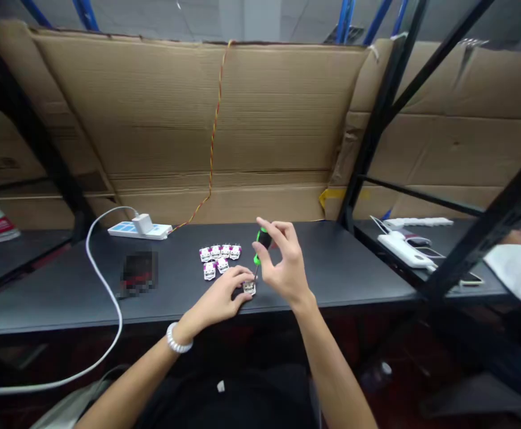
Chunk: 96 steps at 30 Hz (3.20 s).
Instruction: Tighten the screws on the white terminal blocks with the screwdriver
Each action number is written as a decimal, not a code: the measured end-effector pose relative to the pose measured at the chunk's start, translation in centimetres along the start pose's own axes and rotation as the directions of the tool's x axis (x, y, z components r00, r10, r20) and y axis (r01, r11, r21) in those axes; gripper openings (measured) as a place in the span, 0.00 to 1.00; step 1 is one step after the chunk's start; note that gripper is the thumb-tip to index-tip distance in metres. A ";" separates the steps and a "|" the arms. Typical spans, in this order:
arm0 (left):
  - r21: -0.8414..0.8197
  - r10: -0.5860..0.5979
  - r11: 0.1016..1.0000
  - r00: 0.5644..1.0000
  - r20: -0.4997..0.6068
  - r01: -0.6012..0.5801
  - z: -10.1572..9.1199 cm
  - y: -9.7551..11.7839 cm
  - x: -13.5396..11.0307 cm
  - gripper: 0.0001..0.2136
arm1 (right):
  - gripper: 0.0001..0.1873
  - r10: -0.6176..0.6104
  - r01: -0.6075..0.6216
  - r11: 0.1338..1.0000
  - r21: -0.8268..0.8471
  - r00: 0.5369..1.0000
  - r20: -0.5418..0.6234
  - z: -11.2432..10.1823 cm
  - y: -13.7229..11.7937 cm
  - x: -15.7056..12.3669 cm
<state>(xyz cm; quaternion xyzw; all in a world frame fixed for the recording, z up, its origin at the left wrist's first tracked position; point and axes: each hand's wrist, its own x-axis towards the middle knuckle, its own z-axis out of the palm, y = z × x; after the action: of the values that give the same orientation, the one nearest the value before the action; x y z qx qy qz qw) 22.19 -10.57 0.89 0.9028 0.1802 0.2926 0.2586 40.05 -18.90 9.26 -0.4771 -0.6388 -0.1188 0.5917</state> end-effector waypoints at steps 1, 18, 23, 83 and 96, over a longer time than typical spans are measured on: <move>0.002 -0.002 1.000 1.000 -0.001 0.002 0.0 0.0 0.0 0.16 | 0.23 -0.014 0.014 1.000 0.018 1.000 0.016 0.0 0.0 0.0; 0.017 0.010 1.000 1.000 0.005 -0.010 0.0 0.1 0.1 0.15 | 0.26 -0.025 0.016 0.986 0.166 0.998 0.051 0.5 0.1 -0.6; 0.026 0.003 1.000 1.000 0.007 -0.003 -0.1 0.2 0.1 0.14 | 0.22 -0.084 0.084 0.996 -0.029 0.996 -0.012 0.6 -0.2 -0.1; 0.366 -0.034 0.930 0.998 0.044 0.015 0.1 0.3 0.2 0.12 | 0.29 0.036 -0.036 0.999 0.000 0.999 -0.020 -1.0 1.3 0.2; 0.333 -0.078 0.941 0.996 0.051 0.057 0.1 0.6 0.1 0.11 | 0.30 0.037 -0.037 0.999 -0.002 0.999 -0.001 -1.0 1.3 0.2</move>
<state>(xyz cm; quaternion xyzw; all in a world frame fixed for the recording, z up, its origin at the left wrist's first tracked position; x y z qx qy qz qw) 22.50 -11.06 1.21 0.9355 0.2494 0.2204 0.1188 41.73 -18.81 9.18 -0.4896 -0.6295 -0.1087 0.5935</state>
